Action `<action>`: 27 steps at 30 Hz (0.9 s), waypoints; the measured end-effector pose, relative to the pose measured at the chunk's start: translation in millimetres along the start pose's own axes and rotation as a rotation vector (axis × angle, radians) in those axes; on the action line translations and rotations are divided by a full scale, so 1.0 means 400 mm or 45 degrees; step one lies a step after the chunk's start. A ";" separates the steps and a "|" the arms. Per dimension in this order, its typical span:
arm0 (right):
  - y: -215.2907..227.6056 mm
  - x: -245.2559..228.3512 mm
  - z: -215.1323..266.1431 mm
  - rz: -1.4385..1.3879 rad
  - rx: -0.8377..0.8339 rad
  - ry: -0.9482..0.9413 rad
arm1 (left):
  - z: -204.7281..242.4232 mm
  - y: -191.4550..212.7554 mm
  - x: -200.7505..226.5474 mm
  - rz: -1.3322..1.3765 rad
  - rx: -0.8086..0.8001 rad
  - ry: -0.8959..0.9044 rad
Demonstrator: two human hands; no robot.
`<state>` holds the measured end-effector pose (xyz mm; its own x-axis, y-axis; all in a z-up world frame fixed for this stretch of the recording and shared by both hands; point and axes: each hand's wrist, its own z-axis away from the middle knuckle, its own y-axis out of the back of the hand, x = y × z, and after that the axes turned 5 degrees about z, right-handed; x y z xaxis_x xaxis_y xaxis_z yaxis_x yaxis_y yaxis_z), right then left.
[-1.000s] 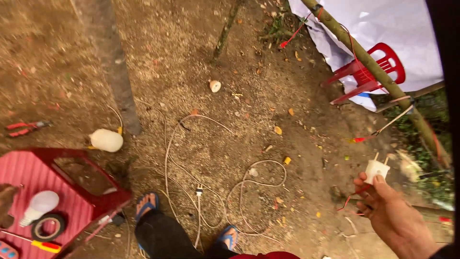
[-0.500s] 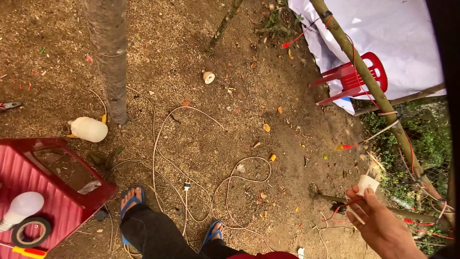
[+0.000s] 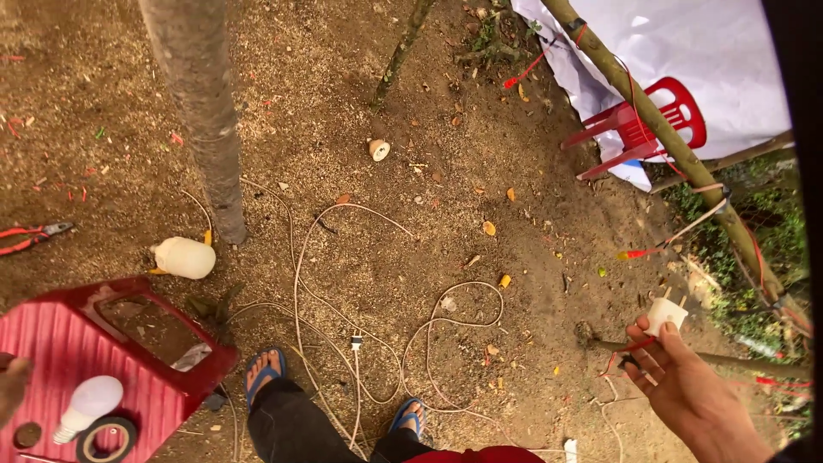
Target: Stripping insulation from electrical wires and connecting them to the terminals of a power plug.
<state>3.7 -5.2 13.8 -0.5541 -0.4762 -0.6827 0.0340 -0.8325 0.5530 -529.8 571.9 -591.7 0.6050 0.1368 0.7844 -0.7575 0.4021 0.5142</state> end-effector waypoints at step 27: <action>0.420 0.117 -0.058 -0.252 -0.387 0.390 | 1.565 -0.635 1.897 0.693 -1.206 -0.819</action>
